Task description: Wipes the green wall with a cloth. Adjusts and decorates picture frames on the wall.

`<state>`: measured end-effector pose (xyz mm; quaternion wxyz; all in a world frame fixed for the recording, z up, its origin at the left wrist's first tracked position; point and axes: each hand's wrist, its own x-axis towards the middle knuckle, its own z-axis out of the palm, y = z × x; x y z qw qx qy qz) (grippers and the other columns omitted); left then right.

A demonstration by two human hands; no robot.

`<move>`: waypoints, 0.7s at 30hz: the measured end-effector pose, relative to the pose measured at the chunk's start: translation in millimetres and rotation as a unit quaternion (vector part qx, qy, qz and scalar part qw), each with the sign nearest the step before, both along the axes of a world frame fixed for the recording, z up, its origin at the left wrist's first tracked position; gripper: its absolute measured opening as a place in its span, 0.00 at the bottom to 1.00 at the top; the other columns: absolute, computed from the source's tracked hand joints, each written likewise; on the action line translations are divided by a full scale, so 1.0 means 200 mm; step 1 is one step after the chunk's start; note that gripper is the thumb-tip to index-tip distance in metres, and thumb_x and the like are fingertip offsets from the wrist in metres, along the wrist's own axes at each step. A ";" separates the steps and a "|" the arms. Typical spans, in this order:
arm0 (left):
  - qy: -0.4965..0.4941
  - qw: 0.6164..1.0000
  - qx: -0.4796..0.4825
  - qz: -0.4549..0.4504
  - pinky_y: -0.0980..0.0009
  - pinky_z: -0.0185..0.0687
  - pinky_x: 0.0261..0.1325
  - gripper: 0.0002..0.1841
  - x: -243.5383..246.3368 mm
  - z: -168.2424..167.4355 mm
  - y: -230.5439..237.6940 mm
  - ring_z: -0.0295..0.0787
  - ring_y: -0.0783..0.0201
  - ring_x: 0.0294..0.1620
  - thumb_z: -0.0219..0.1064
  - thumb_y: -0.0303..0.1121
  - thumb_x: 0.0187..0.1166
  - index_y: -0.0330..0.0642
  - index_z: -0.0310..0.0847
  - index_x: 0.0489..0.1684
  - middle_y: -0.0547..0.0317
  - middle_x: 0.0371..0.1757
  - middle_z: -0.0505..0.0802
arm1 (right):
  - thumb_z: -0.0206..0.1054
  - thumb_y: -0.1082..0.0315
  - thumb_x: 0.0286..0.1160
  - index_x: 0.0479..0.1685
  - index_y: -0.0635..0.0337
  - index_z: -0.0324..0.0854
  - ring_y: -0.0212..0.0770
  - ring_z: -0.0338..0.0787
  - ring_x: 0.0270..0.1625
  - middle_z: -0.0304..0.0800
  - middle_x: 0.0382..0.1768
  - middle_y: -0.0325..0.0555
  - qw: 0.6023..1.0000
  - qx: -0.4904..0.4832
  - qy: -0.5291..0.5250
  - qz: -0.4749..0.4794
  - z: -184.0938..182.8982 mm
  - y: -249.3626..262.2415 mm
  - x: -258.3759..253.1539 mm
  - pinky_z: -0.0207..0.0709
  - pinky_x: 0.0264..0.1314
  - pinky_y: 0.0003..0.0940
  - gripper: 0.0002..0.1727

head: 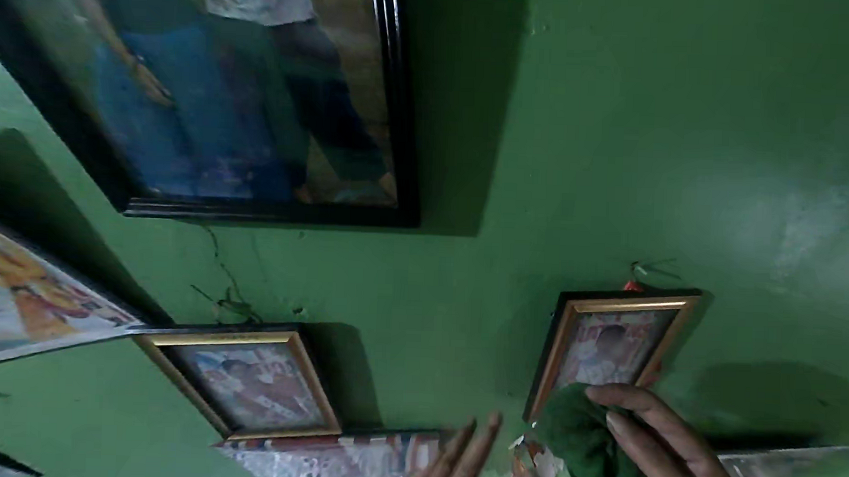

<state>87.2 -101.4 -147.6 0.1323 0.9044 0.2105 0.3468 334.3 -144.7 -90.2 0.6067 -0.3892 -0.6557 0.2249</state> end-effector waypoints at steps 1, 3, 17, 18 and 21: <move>-0.132 0.991 -0.037 0.003 0.57 0.70 0.81 0.25 0.01 -0.01 0.03 0.73 0.51 0.84 0.61 0.25 0.85 0.43 0.70 0.82 0.37 0.84 0.73 | 0.55 0.71 0.88 0.62 0.52 0.86 0.18 0.84 0.65 0.90 0.62 0.23 1.000 0.001 -0.004 -0.010 0.01 0.00 -0.02 0.80 0.71 0.22 0.15; -0.316 0.948 -0.044 0.003 0.70 0.81 0.74 0.30 0.04 -0.04 0.09 0.81 0.74 0.75 0.67 0.34 0.83 0.63 0.62 0.85 0.71 0.81 0.79 | 0.58 0.73 0.86 0.63 0.59 0.84 0.17 0.84 0.65 0.89 0.64 0.28 0.999 0.015 -0.001 -0.032 0.00 0.00 -0.09 0.79 0.70 0.21 0.14; -0.482 0.863 -0.122 0.090 0.76 0.74 0.75 0.32 0.45 0.05 0.20 0.75 0.75 0.74 0.51 0.40 0.92 0.20 0.53 0.85 0.34 0.79 0.72 | 0.60 0.57 0.86 0.65 0.70 0.80 0.36 0.86 0.62 0.86 0.60 0.57 0.884 0.157 -0.151 -0.414 0.10 0.16 0.36 0.83 0.62 0.31 0.23; -0.489 0.860 -0.103 0.103 0.75 0.73 0.75 0.33 0.49 0.07 0.24 0.73 0.72 0.75 0.52 0.43 0.92 0.25 0.55 0.87 0.35 0.78 0.73 | 0.60 0.56 0.85 0.71 0.70 0.77 0.46 0.85 0.64 0.82 0.65 0.64 0.873 0.151 -0.154 -0.437 0.10 0.20 0.40 0.82 0.62 0.39 0.27; -0.459 0.883 -0.029 0.099 0.65 0.70 0.79 0.30 0.66 0.15 0.31 0.73 0.63 0.78 0.53 0.44 0.91 0.38 0.58 0.89 0.42 0.80 0.76 | 0.62 0.55 0.83 0.77 0.64 0.77 0.58 0.83 0.62 0.77 0.69 0.71 0.859 0.128 -0.179 -0.462 0.04 0.31 0.42 0.84 0.55 0.48 0.29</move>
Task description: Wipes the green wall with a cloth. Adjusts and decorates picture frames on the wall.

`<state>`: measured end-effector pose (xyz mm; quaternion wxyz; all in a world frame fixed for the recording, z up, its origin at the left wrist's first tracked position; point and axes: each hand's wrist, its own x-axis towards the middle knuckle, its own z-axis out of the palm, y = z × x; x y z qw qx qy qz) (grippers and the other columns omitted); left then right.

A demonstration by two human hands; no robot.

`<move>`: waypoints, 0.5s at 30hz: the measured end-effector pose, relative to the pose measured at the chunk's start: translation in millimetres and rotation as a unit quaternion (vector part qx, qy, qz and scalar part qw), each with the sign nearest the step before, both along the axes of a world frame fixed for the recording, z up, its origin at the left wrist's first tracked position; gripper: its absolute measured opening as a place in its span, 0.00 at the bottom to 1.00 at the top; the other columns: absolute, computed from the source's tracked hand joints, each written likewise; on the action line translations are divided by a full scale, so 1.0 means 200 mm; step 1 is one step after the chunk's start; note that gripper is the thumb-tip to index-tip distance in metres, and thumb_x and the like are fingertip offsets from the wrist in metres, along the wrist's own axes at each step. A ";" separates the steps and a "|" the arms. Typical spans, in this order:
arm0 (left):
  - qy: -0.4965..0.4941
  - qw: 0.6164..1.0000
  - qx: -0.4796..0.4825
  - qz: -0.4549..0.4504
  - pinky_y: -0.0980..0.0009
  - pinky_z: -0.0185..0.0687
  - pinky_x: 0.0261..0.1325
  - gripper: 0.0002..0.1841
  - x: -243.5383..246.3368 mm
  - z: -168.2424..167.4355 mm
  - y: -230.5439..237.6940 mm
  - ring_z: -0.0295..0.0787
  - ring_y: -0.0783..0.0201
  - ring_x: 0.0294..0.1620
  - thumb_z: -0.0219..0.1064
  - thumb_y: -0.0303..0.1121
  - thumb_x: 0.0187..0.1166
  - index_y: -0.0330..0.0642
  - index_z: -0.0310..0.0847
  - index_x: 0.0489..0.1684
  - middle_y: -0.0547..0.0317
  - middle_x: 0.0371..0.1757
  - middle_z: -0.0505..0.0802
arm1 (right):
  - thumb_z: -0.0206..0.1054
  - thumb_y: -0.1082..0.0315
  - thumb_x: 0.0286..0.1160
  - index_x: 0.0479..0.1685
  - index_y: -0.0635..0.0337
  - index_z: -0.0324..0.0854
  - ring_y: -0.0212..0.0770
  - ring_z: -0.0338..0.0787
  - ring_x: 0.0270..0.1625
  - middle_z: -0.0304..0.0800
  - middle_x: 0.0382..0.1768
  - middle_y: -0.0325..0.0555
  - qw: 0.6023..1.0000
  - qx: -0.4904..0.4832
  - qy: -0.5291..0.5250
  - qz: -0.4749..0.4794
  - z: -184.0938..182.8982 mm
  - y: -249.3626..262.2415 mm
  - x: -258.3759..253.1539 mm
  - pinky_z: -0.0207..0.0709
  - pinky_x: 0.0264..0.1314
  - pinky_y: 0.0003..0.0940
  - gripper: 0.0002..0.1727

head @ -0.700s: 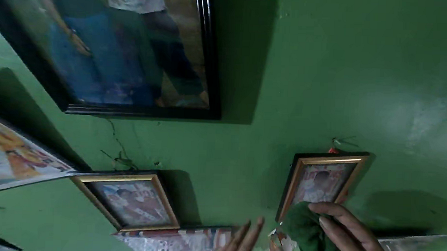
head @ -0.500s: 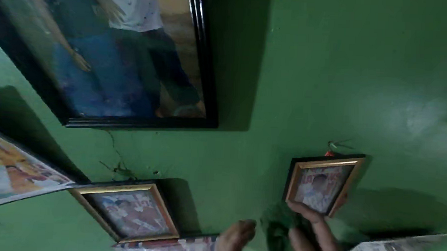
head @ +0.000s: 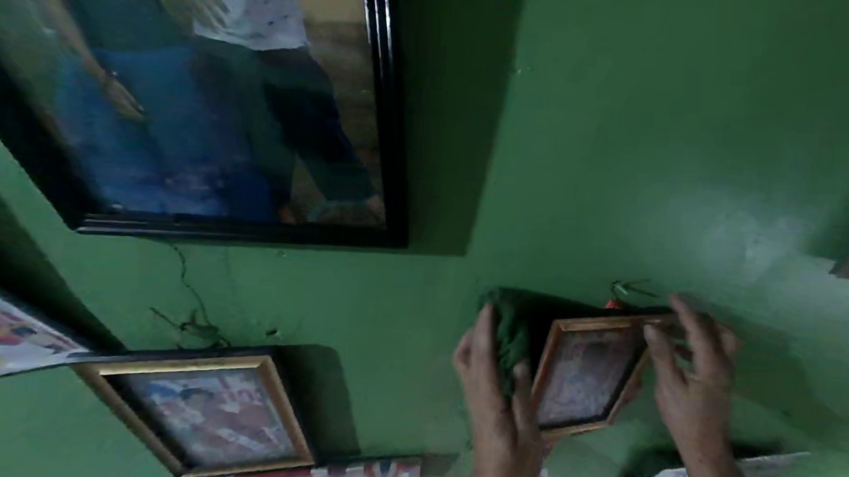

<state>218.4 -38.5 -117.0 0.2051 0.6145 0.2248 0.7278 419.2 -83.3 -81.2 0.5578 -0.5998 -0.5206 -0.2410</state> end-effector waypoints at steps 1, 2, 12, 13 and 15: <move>0.022 0.999 0.024 -0.004 0.61 0.68 0.81 0.28 0.05 0.02 0.02 0.72 0.60 0.80 0.55 0.40 0.90 0.40 0.59 0.88 0.45 0.82 0.76 | 0.62 0.56 0.83 0.74 0.64 0.80 0.55 0.83 0.60 0.77 0.68 0.69 1.000 0.003 -0.006 -0.008 -0.02 0.03 -0.01 0.83 0.53 0.42 0.27; 0.038 0.998 0.042 -0.006 0.58 0.70 0.79 0.29 0.10 0.03 0.03 0.74 0.57 0.79 0.58 0.33 0.86 0.39 0.61 0.88 0.44 0.81 0.77 | 0.62 0.59 0.82 0.71 0.64 0.83 0.53 0.82 0.59 0.78 0.66 0.68 1.000 0.012 -0.007 -0.013 -0.04 0.05 -0.02 0.82 0.51 0.38 0.24; 0.088 0.990 0.068 0.086 0.67 0.81 0.65 0.29 0.18 -0.25 0.07 0.85 0.52 0.62 0.65 0.22 0.71 0.36 0.73 0.76 0.37 0.64 0.85 | 0.64 0.59 0.81 0.68 0.66 0.81 0.44 0.82 0.56 0.79 0.60 0.63 1.000 0.004 0.021 0.001 -0.04 0.07 -0.01 0.80 0.50 0.30 0.23; 0.086 0.992 0.053 0.078 0.65 0.81 0.65 0.28 0.17 -0.31 0.06 0.85 0.51 0.60 0.65 0.21 0.68 0.32 0.75 0.74 0.35 0.61 0.86 | 0.64 0.60 0.81 0.69 0.66 0.81 0.43 0.81 0.56 0.77 0.61 0.62 1.000 0.000 0.027 0.001 -0.03 0.06 -0.01 0.80 0.50 0.28 0.23; 0.073 0.996 -0.001 0.056 0.64 0.82 0.64 0.28 0.15 -0.42 0.02 0.87 0.49 0.57 0.67 0.20 0.63 0.24 0.77 0.69 0.33 0.56 0.88 | 0.64 0.60 0.80 0.69 0.67 0.81 0.42 0.80 0.56 0.77 0.61 0.61 0.999 -0.006 0.031 0.002 -0.03 0.06 -0.01 0.79 0.51 0.29 0.24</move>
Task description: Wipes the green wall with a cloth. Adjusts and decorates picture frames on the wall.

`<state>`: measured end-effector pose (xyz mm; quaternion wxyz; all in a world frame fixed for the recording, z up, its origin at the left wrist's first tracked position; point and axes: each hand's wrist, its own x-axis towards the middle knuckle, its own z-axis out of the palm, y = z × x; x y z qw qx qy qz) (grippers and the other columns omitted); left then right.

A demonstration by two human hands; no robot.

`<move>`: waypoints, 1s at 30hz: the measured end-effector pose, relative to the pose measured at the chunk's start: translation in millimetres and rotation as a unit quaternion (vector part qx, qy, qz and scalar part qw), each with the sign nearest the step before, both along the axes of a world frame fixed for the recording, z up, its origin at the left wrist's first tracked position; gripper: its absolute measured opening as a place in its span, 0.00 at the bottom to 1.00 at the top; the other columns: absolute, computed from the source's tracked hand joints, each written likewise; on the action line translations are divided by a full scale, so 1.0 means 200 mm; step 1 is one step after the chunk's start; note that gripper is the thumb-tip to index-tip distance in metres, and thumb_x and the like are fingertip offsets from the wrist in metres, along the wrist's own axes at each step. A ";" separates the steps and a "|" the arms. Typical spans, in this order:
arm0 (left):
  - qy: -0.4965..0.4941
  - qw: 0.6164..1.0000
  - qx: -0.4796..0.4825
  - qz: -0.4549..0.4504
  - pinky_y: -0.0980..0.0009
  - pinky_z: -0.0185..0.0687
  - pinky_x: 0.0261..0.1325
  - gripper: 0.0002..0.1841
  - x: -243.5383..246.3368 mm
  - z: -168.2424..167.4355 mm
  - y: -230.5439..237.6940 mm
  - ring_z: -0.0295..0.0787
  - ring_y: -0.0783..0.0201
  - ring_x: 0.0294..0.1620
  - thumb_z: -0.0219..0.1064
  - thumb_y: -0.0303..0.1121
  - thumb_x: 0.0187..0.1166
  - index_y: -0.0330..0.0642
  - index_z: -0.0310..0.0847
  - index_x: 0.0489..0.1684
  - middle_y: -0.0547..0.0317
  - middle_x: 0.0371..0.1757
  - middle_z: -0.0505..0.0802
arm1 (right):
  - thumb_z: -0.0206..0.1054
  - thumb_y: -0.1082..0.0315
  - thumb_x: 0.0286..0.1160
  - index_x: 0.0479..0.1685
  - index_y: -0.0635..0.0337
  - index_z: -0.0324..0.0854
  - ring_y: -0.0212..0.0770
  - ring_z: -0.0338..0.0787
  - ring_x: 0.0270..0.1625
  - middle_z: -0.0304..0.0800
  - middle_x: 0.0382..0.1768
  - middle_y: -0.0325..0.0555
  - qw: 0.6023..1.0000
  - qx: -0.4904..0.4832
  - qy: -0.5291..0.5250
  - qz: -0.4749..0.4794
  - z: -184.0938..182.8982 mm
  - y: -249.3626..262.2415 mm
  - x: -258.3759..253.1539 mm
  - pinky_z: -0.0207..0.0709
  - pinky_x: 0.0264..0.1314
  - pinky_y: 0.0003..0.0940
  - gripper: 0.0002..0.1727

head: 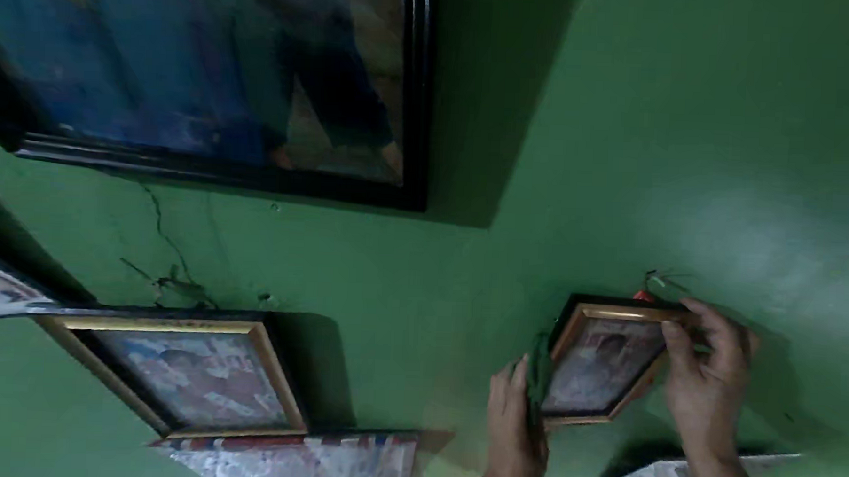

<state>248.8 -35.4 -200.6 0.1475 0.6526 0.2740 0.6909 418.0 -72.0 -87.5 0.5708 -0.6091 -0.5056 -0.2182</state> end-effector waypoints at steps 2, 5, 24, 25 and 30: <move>-0.006 0.999 -0.046 -0.017 0.63 0.81 0.65 0.28 -0.02 -0.07 -0.05 0.86 0.49 0.58 0.67 0.21 0.65 0.20 0.76 0.69 0.31 0.56 0.87 | 0.64 0.61 0.80 0.68 0.67 0.81 0.43 0.80 0.55 0.78 0.60 0.62 1.000 0.000 -0.004 -0.002 0.01 0.00 0.00 0.78 0.50 0.29 0.23; -0.002 0.999 -0.034 -0.006 0.63 0.80 0.65 0.26 -0.02 -0.03 -0.05 0.85 0.50 0.59 0.64 0.25 0.71 0.25 0.76 0.71 0.34 0.57 0.87 | 0.65 0.60 0.80 0.68 0.68 0.81 0.42 0.80 0.54 0.77 0.59 0.62 1.000 0.000 -0.007 -0.003 0.00 0.00 0.00 0.77 0.48 0.28 0.24; 0.098 0.985 -0.139 0.032 0.49 0.86 0.57 0.27 -0.28 -0.31 -0.13 0.89 0.39 0.52 0.65 0.17 0.65 0.25 0.80 0.69 0.31 0.54 0.89 | 0.64 0.62 0.82 0.69 0.73 0.76 0.40 0.80 0.56 0.80 0.57 0.62 1.000 0.001 -0.017 0.013 -0.03 0.00 0.07 0.76 0.58 0.29 0.24; 0.067 0.984 -0.159 0.041 0.52 0.86 0.58 0.26 -0.28 -0.28 -0.14 0.89 0.42 0.53 0.64 0.18 0.68 0.24 0.78 0.71 0.30 0.55 0.88 | 0.64 0.63 0.82 0.70 0.73 0.75 0.39 0.80 0.56 0.81 0.58 0.62 1.000 -0.002 -0.014 0.020 -0.03 -0.01 0.06 0.75 0.58 0.29 0.25; 0.026 0.995 -0.092 -0.004 0.64 0.82 0.69 0.27 -0.21 -0.15 -0.15 0.84 0.50 0.69 0.63 0.24 0.76 0.28 0.72 0.77 0.26 0.71 0.79 | 0.65 0.62 0.83 0.70 0.71 0.74 0.28 0.78 0.54 0.80 0.55 0.54 0.999 0.012 -0.007 0.035 -0.04 0.00 0.06 0.73 0.54 0.18 0.24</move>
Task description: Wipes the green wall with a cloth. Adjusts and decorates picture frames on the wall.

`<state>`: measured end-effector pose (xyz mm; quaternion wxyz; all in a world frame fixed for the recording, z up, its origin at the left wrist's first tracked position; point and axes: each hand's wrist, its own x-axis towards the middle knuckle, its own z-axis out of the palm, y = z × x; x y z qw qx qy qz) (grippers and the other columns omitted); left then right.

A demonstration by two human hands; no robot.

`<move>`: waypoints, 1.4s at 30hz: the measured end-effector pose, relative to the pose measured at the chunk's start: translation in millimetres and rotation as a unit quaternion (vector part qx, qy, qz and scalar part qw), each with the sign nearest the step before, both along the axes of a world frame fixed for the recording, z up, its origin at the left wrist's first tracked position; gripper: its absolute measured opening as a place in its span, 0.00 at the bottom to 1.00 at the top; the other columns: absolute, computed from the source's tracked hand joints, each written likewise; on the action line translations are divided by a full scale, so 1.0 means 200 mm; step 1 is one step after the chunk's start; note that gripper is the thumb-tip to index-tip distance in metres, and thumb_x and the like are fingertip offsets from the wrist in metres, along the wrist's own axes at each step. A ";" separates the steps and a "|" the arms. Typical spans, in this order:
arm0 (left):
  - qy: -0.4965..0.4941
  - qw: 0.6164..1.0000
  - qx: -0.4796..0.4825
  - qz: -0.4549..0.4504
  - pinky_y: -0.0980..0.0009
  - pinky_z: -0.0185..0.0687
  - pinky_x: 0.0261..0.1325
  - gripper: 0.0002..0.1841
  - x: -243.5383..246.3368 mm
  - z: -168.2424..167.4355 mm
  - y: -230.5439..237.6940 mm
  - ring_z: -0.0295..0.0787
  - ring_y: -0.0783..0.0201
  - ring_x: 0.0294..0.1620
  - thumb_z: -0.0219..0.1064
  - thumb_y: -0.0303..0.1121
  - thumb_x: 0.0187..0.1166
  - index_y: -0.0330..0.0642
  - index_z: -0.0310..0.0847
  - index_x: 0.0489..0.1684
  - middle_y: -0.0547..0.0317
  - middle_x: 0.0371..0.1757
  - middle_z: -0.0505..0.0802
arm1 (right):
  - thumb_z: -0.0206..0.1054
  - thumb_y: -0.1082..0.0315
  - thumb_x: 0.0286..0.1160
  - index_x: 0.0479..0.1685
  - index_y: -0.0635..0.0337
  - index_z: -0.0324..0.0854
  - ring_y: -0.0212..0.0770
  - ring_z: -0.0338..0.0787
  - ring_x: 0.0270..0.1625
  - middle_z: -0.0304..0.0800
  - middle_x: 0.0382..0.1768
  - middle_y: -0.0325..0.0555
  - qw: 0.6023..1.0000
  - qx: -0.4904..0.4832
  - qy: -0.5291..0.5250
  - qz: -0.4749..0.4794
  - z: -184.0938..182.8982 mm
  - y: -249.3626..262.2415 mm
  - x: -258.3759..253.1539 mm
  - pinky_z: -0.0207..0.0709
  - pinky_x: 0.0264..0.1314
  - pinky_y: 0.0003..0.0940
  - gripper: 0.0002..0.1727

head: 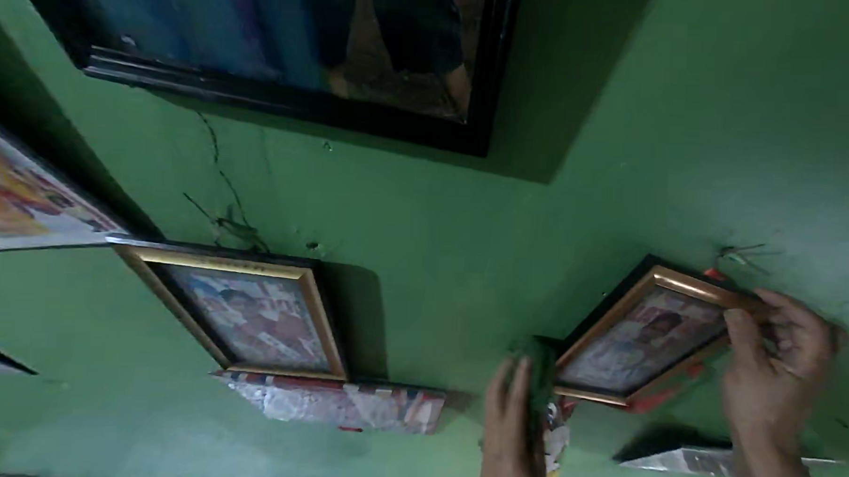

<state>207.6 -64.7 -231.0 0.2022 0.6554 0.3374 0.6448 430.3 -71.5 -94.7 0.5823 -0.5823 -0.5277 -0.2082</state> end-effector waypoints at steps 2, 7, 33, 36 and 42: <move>0.033 0.999 0.024 -0.019 0.57 0.81 0.71 0.26 0.06 -0.05 0.01 0.83 0.44 0.70 0.66 0.22 0.74 0.34 0.77 0.75 0.27 0.72 0.80 | 0.65 0.61 0.83 0.69 0.71 0.75 0.33 0.79 0.56 0.80 0.57 0.57 1.000 -0.004 0.001 -0.010 0.01 0.00 -0.01 0.75 0.56 0.22 0.24; 0.086 0.993 -0.081 -0.031 0.45 0.85 0.62 0.28 -0.03 -0.15 -0.07 0.87 0.31 0.60 0.66 0.13 0.64 0.19 0.77 0.70 0.21 0.64 0.84 | 0.64 0.62 0.80 0.68 0.71 0.78 0.43 0.81 0.57 0.81 0.60 0.64 0.999 -0.017 -0.010 -0.025 0.04 -0.01 0.00 0.78 0.57 0.34 0.24; -0.010 0.997 -0.069 -0.026 0.65 0.82 0.64 0.30 0.09 0.00 -0.03 0.85 0.48 0.62 0.58 0.20 0.75 0.17 0.64 0.80 0.22 0.67 0.79 | 0.69 0.64 0.79 0.66 0.66 0.81 0.37 0.82 0.54 0.81 0.59 0.59 1.000 0.006 0.012 0.001 0.04 -0.01 -0.03 0.79 0.52 0.25 0.21; -0.036 0.978 -0.183 -0.089 0.61 0.80 0.68 0.29 0.12 -0.04 -0.14 0.84 0.47 0.64 0.56 0.19 0.77 0.14 0.61 0.80 0.21 0.66 0.81 | 0.70 0.65 0.78 0.65 0.66 0.82 0.37 0.82 0.51 0.81 0.56 0.57 1.000 0.019 -0.014 -0.002 0.05 0.00 -0.01 0.79 0.48 0.24 0.19; -0.237 0.853 -0.439 -0.152 0.75 0.83 0.56 0.26 0.09 -0.01 -0.22 0.85 0.73 0.49 0.48 0.22 0.88 0.25 0.53 0.85 0.44 0.59 0.83 | 0.71 0.64 0.77 0.61 0.64 0.84 0.38 0.82 0.51 0.81 0.53 0.55 0.999 0.020 -0.028 0.010 0.05 0.00 0.02 0.79 0.50 0.24 0.18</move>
